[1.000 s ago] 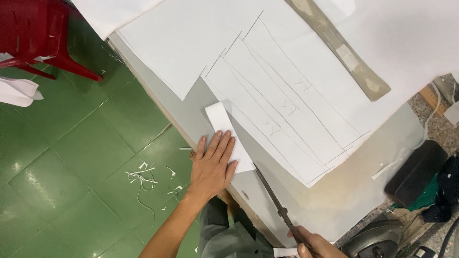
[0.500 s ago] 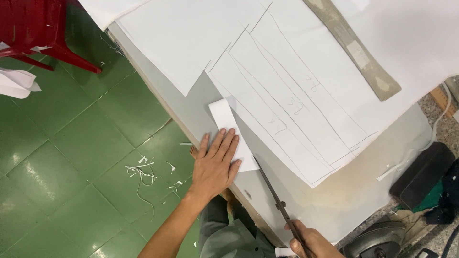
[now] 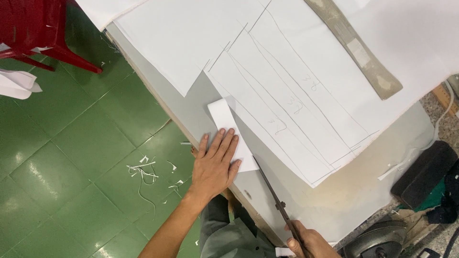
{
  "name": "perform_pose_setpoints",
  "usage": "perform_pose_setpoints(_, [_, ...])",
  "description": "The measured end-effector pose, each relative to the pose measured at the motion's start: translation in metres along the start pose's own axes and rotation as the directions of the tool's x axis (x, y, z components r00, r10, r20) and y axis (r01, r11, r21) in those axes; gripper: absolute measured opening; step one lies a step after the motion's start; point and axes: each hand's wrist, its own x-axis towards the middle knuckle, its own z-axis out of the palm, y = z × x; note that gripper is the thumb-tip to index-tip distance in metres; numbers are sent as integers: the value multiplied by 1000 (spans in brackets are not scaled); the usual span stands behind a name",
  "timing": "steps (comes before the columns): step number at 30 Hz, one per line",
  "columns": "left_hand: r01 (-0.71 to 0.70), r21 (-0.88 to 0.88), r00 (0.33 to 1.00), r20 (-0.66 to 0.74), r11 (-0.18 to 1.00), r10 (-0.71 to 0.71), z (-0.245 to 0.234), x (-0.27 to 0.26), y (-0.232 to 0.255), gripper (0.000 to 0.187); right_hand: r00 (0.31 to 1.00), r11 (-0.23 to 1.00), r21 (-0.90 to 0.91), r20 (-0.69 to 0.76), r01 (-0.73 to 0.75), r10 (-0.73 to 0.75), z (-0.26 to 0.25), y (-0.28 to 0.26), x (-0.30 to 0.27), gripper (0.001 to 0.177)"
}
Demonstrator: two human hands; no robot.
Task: The person uses shears to cut a large piece of white fabric along drawn lines on a table. They trim the edges and separate sections of the fabric, leaving cut pieces on the table and floor.
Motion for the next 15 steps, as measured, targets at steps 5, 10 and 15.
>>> perform_pose_setpoints(5, [-2,3,1000,-12,1000,2,0,0,0,55,996,996,-8,-8,-90,90,-1,-11,-2,74])
perform_pose_setpoints(10, [-7,3,1000,-15,1000,7,0,0,0,55,996,996,-34,-35,-82,81,0,-6,-1,76])
perform_pose_setpoints(15, [-2,4,1000,-11,1000,2,3,-1,0,56,989,989,39,30,-146,145,-5,-23,-4,78])
